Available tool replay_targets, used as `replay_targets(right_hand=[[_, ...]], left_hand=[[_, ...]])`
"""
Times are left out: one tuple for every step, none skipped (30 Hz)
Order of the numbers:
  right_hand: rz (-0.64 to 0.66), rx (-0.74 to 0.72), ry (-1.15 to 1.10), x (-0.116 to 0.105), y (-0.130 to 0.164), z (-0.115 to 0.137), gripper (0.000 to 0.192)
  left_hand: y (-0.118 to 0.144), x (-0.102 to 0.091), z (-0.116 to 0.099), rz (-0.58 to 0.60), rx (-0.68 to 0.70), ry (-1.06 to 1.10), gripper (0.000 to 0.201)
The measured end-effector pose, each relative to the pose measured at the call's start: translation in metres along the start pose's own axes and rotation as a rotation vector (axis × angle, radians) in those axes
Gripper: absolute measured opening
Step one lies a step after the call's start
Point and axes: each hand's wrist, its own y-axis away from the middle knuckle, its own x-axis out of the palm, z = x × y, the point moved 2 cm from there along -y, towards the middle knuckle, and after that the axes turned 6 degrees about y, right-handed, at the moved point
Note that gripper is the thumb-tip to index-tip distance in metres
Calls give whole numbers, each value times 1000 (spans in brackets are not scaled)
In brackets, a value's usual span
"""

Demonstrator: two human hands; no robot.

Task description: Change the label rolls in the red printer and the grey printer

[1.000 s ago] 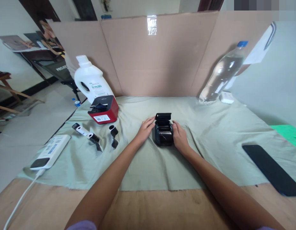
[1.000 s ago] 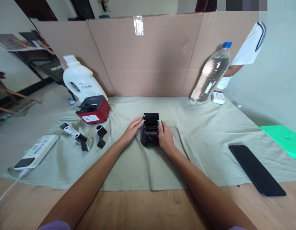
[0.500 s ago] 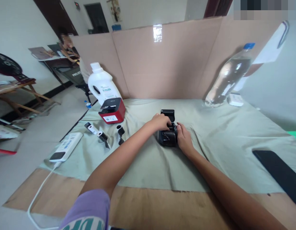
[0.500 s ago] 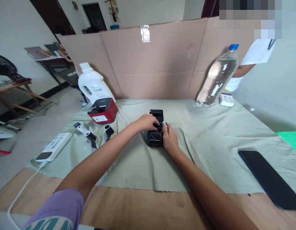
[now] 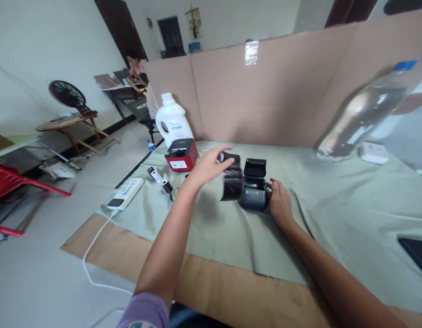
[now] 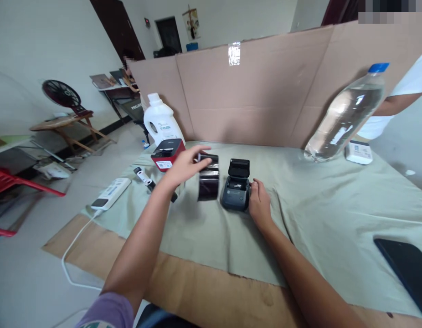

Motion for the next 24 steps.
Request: replay_targets(right_hand=[[0, 0, 9, 0, 0, 1, 68], [-1, -1, 16, -1, 0, 2, 68], [-1, -1, 20, -1, 0, 3, 67], [-1, -1, 23, -1, 0, 3, 67], [0, -2, 25, -1, 0, 4, 67], [1, -4, 27, -1, 0, 4, 66], [2, -8, 30, -1, 0, 4, 66], [3, -13, 34, -1, 0, 4, 66], [3, -18, 38, -1, 0, 4, 65], [3, -24, 45, -1, 0, 4, 65], [1, -29, 55, -1, 0, 4, 65], [-1, -34, 67, -1, 0, 4, 64], [-3, -38, 78, -2, 0, 4, 64], [-5, -40, 86, -2, -1, 4, 63], [-5, -41, 90, -2, -1, 4, 63], [-6, -41, 92, -2, -1, 4, 62], [-5, -40, 90, -2, -1, 4, 62], [-5, -41, 89, -1, -1, 5, 61], [-7, -44, 91, -1, -1, 5, 61], [-10, -49, 97, -1, -1, 6, 60], [-13, -54, 104, -2, -1, 6, 60], [-13, -60, 111, -2, -1, 6, 59], [-12, -66, 119, -2, -1, 6, 59], [-11, -72, 125, -2, -1, 6, 58]], left_hand=[[10, -21, 5, -79, -41, -31, 38], [21, -41, 12, -142, -81, -60, 37], [32, -61, 18, -192, -127, -92, 35], [44, -80, 26, -240, -184, -129, 35], [55, -97, 34, -287, -247, -168, 35], [65, -112, 42, -327, -308, -197, 36], [75, -124, 51, -359, -365, -220, 37], [83, -133, 59, -388, -417, -238, 39], [89, -138, 67, -405, -462, -257, 41], [93, -141, 74, -412, -500, -278, 43], [96, -141, 80, -412, -526, -302, 44], [98, -139, 85, -405, -542, -325, 43], [98, -135, 89, -390, -549, -343, 41], [97, -130, 92, -373, -548, -352, 38], [96, -125, 93, -359, -543, -357, 36], [95, -120, 94, -349, -540, -360, 35], [93, -115, 94, -339, -538, -366, 34], [91, -111, 93, -327, -539, -377, 34], [89, -108, 92, -314, -544, -392, 34], [86, -105, 91, -299, -550, -408, 34], [83, -104, 90, -280, -558, -424, 34], [80, -102, 89, -257, -564, -440, 33], [76, -101, 88, -235, -568, -457, 33], [73, -100, 87, -214, -565, -477, 32]])
